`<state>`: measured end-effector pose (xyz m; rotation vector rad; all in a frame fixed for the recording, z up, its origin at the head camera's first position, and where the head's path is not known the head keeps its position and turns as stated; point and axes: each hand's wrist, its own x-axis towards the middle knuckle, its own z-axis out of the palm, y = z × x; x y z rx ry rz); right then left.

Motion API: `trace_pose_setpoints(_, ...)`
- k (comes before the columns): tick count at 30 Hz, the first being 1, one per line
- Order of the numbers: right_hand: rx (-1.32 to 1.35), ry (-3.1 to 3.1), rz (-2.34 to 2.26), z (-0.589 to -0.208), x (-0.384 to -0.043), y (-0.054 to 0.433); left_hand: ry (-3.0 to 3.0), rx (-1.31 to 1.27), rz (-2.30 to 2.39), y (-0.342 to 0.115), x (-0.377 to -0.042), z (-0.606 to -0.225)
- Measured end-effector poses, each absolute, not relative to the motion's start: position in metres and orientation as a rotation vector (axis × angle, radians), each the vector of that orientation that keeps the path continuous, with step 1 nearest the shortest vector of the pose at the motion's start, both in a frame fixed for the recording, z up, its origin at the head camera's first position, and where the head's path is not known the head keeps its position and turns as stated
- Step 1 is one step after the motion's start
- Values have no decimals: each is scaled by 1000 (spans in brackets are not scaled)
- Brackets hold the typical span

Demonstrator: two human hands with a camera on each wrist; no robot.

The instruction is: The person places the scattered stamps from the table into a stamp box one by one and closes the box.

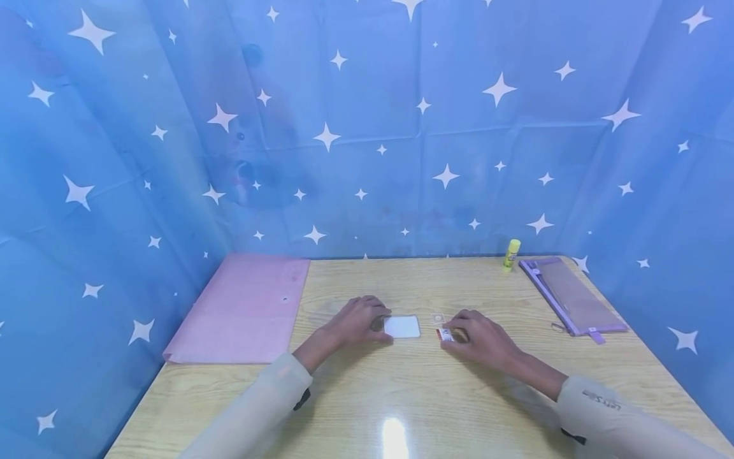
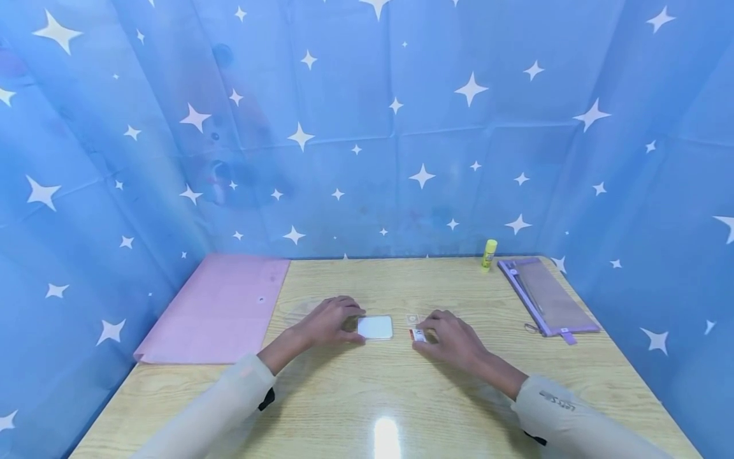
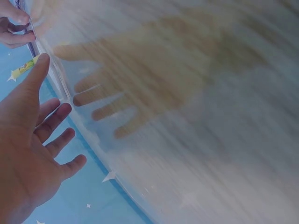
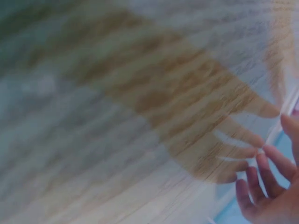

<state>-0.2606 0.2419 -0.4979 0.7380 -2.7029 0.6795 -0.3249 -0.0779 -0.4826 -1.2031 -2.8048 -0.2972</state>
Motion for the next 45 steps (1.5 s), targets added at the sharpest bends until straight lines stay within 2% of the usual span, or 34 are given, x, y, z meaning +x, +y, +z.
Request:
trace_pose_setpoints(28,697,-2762,880,-491,-259,239,-2923,-1172,-569,-76,-326,-479)
trace_pose_setpoints(45,662,-2789,884,-494,-260,240,-2968,-1142,-573,-73,-325,-474)
